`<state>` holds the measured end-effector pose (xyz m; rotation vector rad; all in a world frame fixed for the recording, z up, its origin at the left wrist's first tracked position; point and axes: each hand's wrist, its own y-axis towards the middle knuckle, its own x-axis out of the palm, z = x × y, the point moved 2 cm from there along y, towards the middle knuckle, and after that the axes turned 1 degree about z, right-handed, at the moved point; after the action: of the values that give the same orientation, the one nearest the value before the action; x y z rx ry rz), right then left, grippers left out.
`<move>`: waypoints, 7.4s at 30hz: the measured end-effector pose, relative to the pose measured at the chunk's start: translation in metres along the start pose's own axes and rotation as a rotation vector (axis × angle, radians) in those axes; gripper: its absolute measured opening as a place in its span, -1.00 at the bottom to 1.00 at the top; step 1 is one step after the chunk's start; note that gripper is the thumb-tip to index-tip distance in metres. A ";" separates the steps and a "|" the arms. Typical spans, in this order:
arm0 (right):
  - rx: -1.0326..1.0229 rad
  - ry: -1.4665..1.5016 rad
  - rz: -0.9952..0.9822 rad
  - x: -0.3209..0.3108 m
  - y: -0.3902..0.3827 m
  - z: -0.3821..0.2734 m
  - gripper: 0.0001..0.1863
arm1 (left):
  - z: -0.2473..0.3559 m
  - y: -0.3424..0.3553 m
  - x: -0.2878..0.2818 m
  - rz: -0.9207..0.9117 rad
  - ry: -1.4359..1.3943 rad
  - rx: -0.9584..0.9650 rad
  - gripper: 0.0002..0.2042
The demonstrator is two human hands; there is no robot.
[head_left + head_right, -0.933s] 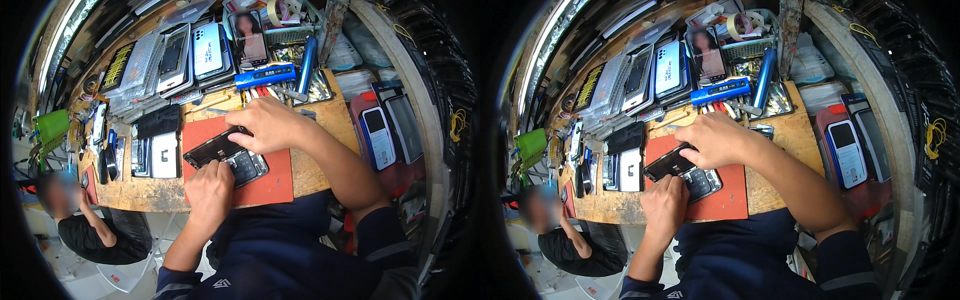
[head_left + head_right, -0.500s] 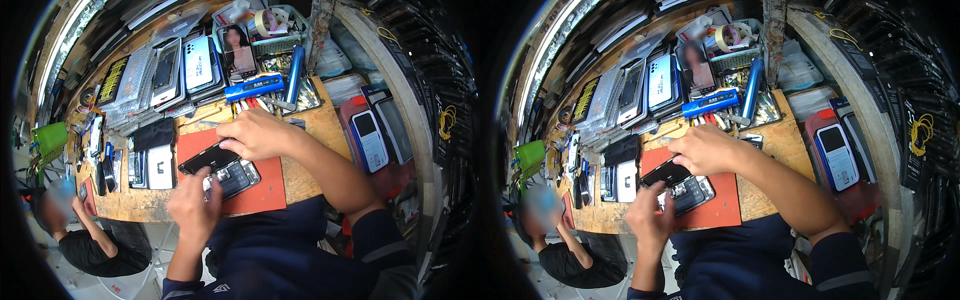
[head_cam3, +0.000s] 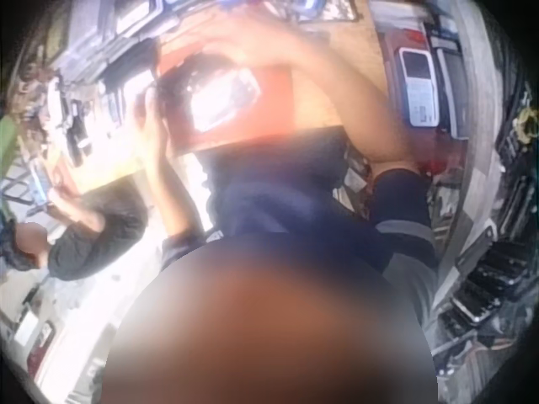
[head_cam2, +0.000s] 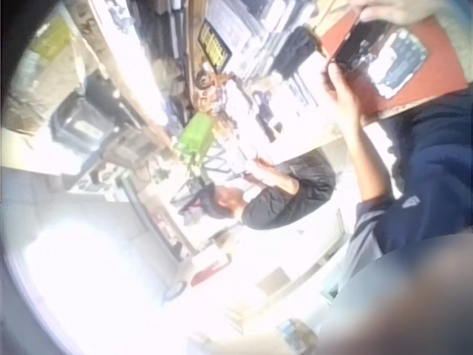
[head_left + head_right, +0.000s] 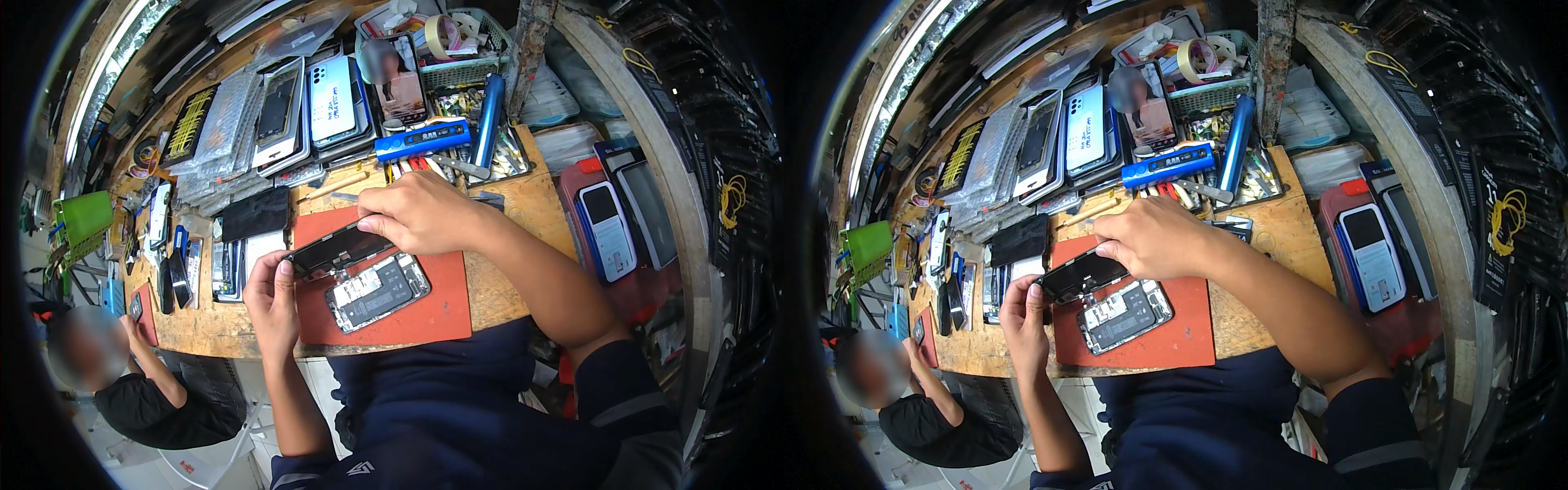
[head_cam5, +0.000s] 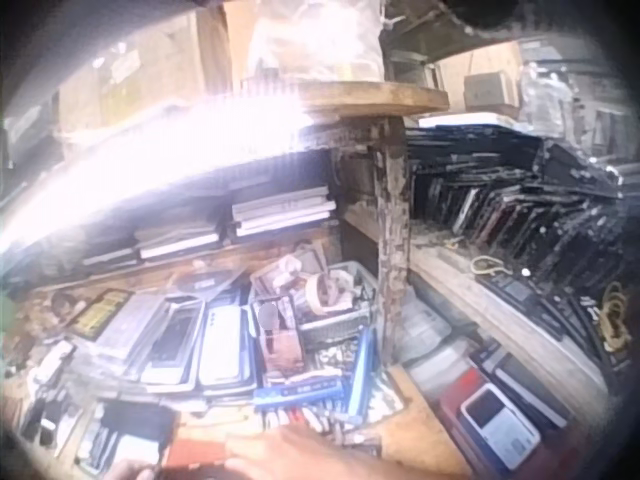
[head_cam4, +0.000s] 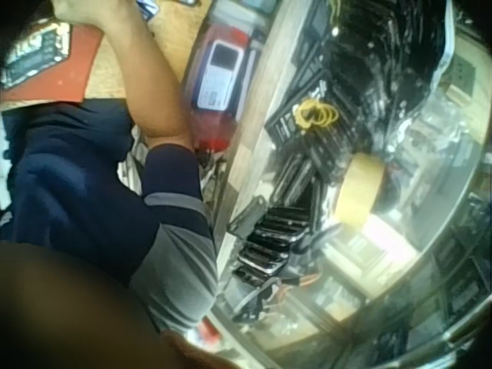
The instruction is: The person disassembles a smartphone on a cluttered workbench, removes the back cover and internal components, and handles small parts and tools. The person then reassembles the phone and places it on the table.
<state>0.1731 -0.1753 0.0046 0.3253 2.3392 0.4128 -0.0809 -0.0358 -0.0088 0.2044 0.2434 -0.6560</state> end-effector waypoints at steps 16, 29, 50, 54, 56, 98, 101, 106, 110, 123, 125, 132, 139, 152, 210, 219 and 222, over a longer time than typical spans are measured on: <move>0.111 -0.036 0.032 -0.003 0.001 0.011 -0.73 | -0.006 0.083 -0.046 -0.058 -0.154 -0.095 -0.78; 0.194 0.582 -0.102 0.002 0.002 0.003 -0.57 | 0.038 0.065 -0.029 -0.039 -0.622 0.046 -0.63; 0.162 0.564 -0.041 0.005 0.004 0.005 -0.57 | 0.043 0.056 -0.026 -0.057 -0.558 0.022 -0.76; 0.152 0.540 -0.029 0.006 0.003 0.003 -0.56 | 0.039 0.058 -0.023 0.040 -0.523 0.032 -0.78; 0.144 0.522 -0.026 0.006 0.003 0.003 -0.55 | 0.038 0.059 -0.021 0.078 -0.411 0.060 -0.79; 0.287 0.143 -0.053 0.016 0.002 0.013 -0.64 | -0.024 0.119 -0.021 0.280 0.675 0.097 -0.69; 0.243 0.165 -0.022 0.014 0.001 0.012 -0.66 | -0.016 0.116 -0.018 0.253 0.719 0.102 -0.72; 0.247 0.153 -0.028 0.013 0.000 0.013 -0.67 | -0.003 0.090 -0.016 0.310 0.734 0.241 -0.81; 0.175 0.115 0.049 0.003 0.004 0.002 -0.73 | 0.008 0.036 -0.011 0.293 0.618 0.367 -0.90; -0.170 -0.180 0.190 0.024 0.002 -0.027 -0.81 | -0.004 -0.061 0.002 -0.215 0.634 0.413 -0.11; -0.225 -0.177 0.245 0.026 0.001 -0.033 -0.78 | -0.007 -0.059 0.003 -0.224 0.640 0.434 -0.08; -0.244 0.172 0.085 0.057 -0.007 -0.056 -0.63 | -0.016 -0.058 0.004 -0.171 0.582 0.441 -0.06; -0.188 0.192 0.027 0.063 -0.007 -0.052 -0.66 | -0.018 -0.057 0.003 -0.144 0.573 0.452 -0.04; -0.191 0.174 0.022 0.064 -0.004 -0.055 -0.70 | -0.017 -0.057 0.004 -0.102 0.585 0.492 -0.04; -0.321 -0.218 0.088 0.041 -0.012 -0.058 -0.70 | -0.004 -0.023 0.041 -0.045 0.449 0.280 -0.81; -0.316 -0.154 0.072 0.036 -0.010 -0.057 -0.68 | 0.003 -0.023 0.044 -0.018 0.457 0.356 -0.83; -0.292 -0.106 0.056 0.036 -0.011 -0.058 -0.67 | 0.003 -0.023 0.045 -0.004 0.425 0.352 -0.85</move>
<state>0.1059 -0.1845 0.0180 0.2647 2.1336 0.7369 -0.0604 -0.0808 -0.0219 0.6843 0.5365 -0.6518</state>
